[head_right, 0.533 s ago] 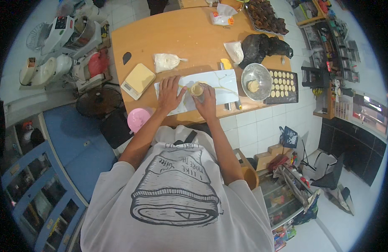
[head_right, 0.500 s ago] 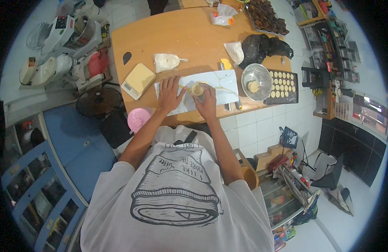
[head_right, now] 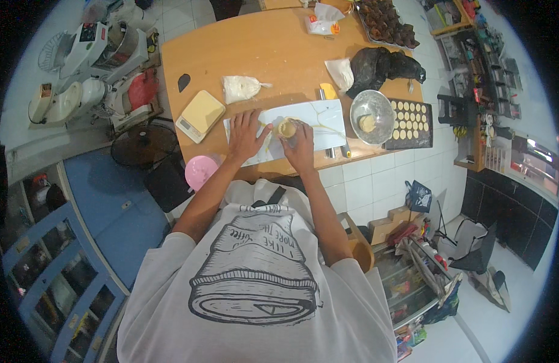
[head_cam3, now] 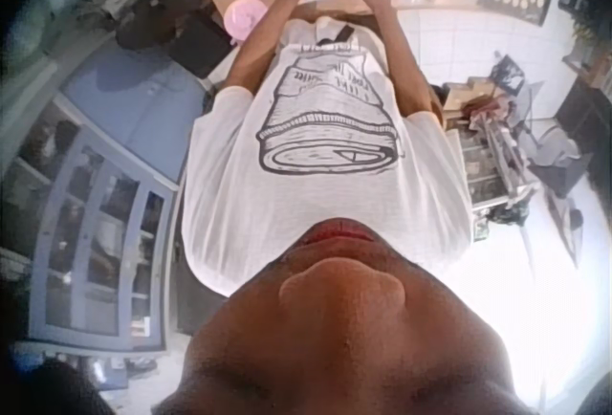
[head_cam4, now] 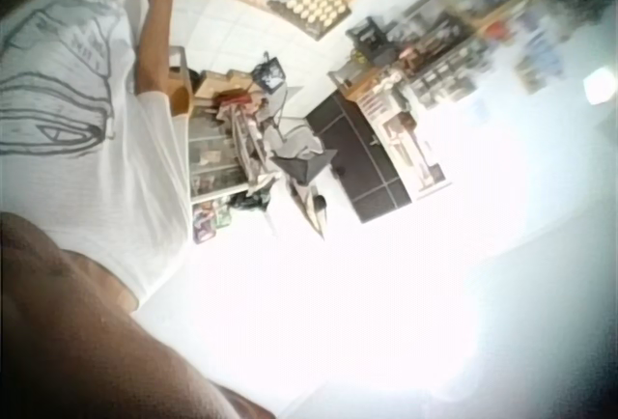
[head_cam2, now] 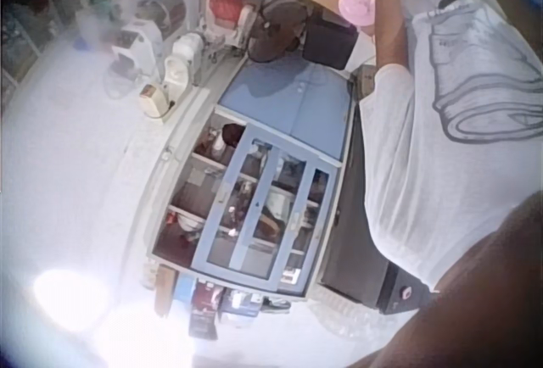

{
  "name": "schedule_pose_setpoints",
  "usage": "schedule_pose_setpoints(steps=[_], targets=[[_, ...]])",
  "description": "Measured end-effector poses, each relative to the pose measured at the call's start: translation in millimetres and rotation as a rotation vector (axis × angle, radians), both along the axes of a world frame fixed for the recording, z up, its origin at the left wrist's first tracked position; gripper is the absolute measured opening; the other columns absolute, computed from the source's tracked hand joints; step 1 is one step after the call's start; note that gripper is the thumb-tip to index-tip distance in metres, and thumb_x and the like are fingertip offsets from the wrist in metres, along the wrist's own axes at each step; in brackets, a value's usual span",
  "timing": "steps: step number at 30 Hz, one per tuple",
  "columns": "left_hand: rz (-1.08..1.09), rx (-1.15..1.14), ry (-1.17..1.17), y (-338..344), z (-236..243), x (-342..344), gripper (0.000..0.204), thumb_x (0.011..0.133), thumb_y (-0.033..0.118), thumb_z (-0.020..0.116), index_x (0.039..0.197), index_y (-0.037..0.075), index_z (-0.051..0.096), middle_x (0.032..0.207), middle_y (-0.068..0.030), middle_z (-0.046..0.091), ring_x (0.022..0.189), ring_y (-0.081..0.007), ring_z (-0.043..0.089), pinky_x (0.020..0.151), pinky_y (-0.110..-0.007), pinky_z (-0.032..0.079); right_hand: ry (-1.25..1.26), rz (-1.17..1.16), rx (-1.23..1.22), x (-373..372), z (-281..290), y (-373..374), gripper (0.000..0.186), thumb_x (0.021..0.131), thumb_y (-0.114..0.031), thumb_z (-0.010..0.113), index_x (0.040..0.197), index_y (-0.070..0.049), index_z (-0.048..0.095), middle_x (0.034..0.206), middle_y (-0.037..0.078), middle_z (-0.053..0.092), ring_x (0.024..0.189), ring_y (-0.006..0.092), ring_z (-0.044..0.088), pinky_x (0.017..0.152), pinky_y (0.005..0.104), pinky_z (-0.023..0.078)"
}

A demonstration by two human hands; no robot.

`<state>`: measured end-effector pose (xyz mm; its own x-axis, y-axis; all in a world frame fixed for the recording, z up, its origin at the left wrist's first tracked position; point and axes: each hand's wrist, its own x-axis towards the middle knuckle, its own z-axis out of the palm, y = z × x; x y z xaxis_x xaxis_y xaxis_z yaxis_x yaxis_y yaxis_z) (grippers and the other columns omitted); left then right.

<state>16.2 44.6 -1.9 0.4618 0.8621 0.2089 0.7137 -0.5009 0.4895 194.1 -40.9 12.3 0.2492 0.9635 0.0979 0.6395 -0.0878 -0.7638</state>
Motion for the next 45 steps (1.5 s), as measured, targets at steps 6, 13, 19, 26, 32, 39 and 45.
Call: schedule_pose_setpoints(steps=[6,13,19,26,32,39,45], targets=[[-0.012,-0.002,-0.01,0,-2,-1,0.062,0.099,0.05,0.056,0.134,-0.001,0.057,0.132,-0.0176,0.058,0.122,-0.0362,0.049,0.108,-0.049,0.033,-0.037,0.004,0.06,5,4,-7,0.068,0.081,-0.013,0.078,0.141,-0.002,0.048,0.136,0.025,0.048,0.127,0.044,0.044,0.11,0.0529,0.037],[-0.02,-0.043,0.06,-1,-4,2,0.067,0.098,0.055,0.055,0.136,0.001,0.055,0.136,-0.0181,0.057,0.125,-0.0369,0.048,0.11,-0.051,0.029,-0.173,-0.158,0.096,38,-17,-23,0.069,0.091,-0.023,0.071,0.147,0.003,0.039,0.15,0.031,0.037,0.143,0.0465,0.032,0.117,0.0524,0.03],[-0.056,0.003,0.121,2,-11,-1,0.073,0.096,0.06,0.056,0.14,0.002,0.052,0.14,-0.0179,0.054,0.129,-0.0352,0.045,0.109,-0.051,0.028,-0.286,-0.119,-0.142,47,-25,-17,0.089,0.093,-0.044,0.066,0.158,-0.001,0.025,0.164,0.027,0.019,0.153,0.0447,0.012,0.119,0.0666,0.01],[-0.072,-0.122,0.118,7,-7,-1,0.081,0.093,0.066,0.056,0.147,0.007,0.047,0.142,-0.0183,0.051,0.13,-0.0358,0.043,0.108,-0.051,0.029,-0.213,0.019,-0.26,68,-34,7,0.096,0.093,-0.059,0.059,0.161,-0.005,0.019,0.17,0.018,0.009,0.157,0.0389,-0.001,0.115,0.0716,-0.007],[-0.063,-0.303,0.238,11,1,5,0.087,0.092,0.07,0.054,0.152,0.01,0.041,0.146,-0.0177,0.047,0.136,-0.0351,0.039,0.113,-0.052,0.024,-0.231,0.075,-0.269,76,-39,18,0.098,0.091,-0.062,0.06,0.161,-0.006,0.02,0.17,0.019,0.007,0.156,0.0403,-0.005,0.115,0.071,-0.01],[-0.012,-0.235,0.167,4,-16,8,0.098,0.081,0.077,0.063,0.152,0.013,0.044,0.15,-0.0179,0.042,0.139,-0.0387,0.034,0.115,-0.055,0.021,-0.242,0.177,-0.35,80,-31,18,0.101,0.091,-0.06,0.062,0.163,-0.008,0.015,0.171,0.016,0.0,0.156,0.0387,-0.012,0.115,0.0677,-0.013],[0.048,-0.246,0.142,-6,-24,8,0.102,0.08,0.073,0.067,0.157,0.015,0.035,0.159,-0.0199,0.032,0.15,-0.042,0.019,0.121,-0.059,0.01,-0.225,0.198,-0.338,78,-37,21,0.103,0.09,-0.063,0.06,0.163,-0.008,0.012,0.171,0.016,-0.003,0.155,0.0396,-0.014,0.114,0.0703,-0.013]])
